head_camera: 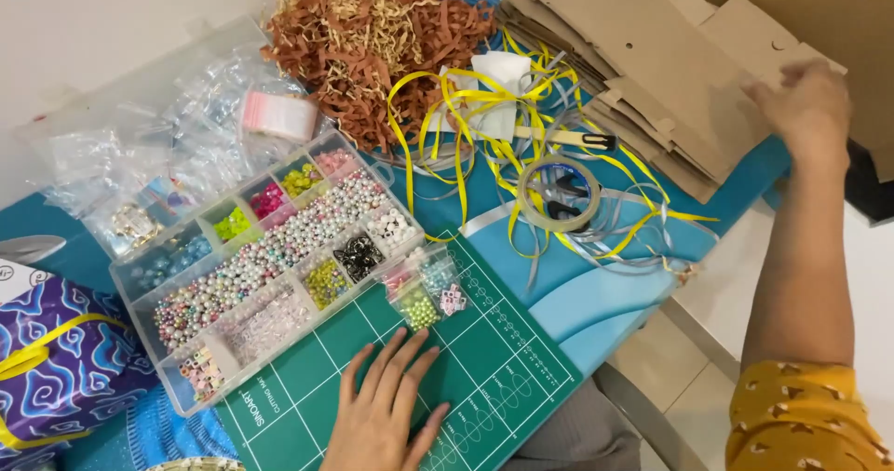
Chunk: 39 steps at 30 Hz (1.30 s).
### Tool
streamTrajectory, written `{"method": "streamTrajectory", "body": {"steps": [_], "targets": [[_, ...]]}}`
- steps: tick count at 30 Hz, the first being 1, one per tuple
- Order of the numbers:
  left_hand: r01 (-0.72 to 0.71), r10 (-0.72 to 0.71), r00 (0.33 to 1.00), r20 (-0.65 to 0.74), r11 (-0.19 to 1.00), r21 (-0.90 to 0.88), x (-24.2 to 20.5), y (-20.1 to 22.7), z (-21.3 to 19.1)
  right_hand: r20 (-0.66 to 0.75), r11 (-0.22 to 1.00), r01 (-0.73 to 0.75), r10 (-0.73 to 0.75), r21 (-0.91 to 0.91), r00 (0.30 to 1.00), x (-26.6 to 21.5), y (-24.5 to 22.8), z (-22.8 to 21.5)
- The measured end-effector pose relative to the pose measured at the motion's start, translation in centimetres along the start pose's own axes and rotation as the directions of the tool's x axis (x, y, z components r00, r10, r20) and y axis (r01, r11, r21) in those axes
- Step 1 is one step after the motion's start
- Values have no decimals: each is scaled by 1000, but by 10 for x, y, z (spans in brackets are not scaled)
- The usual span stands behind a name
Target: Folding a cardboard box from a flat template and filling it with decorative shredded paper and small beads.
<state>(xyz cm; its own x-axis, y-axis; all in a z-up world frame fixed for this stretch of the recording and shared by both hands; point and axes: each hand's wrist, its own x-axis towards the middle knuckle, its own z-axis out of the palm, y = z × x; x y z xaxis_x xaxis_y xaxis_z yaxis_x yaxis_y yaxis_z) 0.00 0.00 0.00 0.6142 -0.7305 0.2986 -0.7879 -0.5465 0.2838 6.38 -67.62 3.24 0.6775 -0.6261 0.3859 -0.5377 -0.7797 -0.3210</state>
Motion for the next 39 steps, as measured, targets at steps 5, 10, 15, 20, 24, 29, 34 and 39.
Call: {"method": "streamTrajectory", "body": {"steps": [5, 10, 15, 20, 24, 29, 34, 39], "targets": [[-26, 26, 999, 20, 1000, -1, 4, 2, -4, 270, 885, -453, 465, -109, 843, -36, -47, -26], [-53, 53, 999, 2, 998, 23, 4, 7, -9, 275, 865, -459, 500, -200, 821, -12, -24, 10], [-103, 105, 993, -60, 994, 34, 3, 9, -13, 195, 701, -707, 709, -91, 678, -45, -112, -41], [-100, 102, 992, -77, 995, 23, 0, 9, -13, -115, 907, -406, 394, -112, 912, -14, 2, 36], [-98, 102, 988, -119, 995, 33, -2, 11, -15, -436, 968, 71, 42, 241, 899, 20, 91, 101], [-111, 121, 981, -152, 991, 71, -6, 10, -18, -538, 997, -43, 71, 64, 840, 30, 153, 124], [-104, 129, 978, -161, 982, 154, -12, 13, -29, -544, 940, 55, 148, 338, 826, -21, 103, 77], [75, -146, 964, -225, 952, -296, -14, 26, -59, -414, 541, 318, 61, 778, 908, -124, -12, -4]]}}
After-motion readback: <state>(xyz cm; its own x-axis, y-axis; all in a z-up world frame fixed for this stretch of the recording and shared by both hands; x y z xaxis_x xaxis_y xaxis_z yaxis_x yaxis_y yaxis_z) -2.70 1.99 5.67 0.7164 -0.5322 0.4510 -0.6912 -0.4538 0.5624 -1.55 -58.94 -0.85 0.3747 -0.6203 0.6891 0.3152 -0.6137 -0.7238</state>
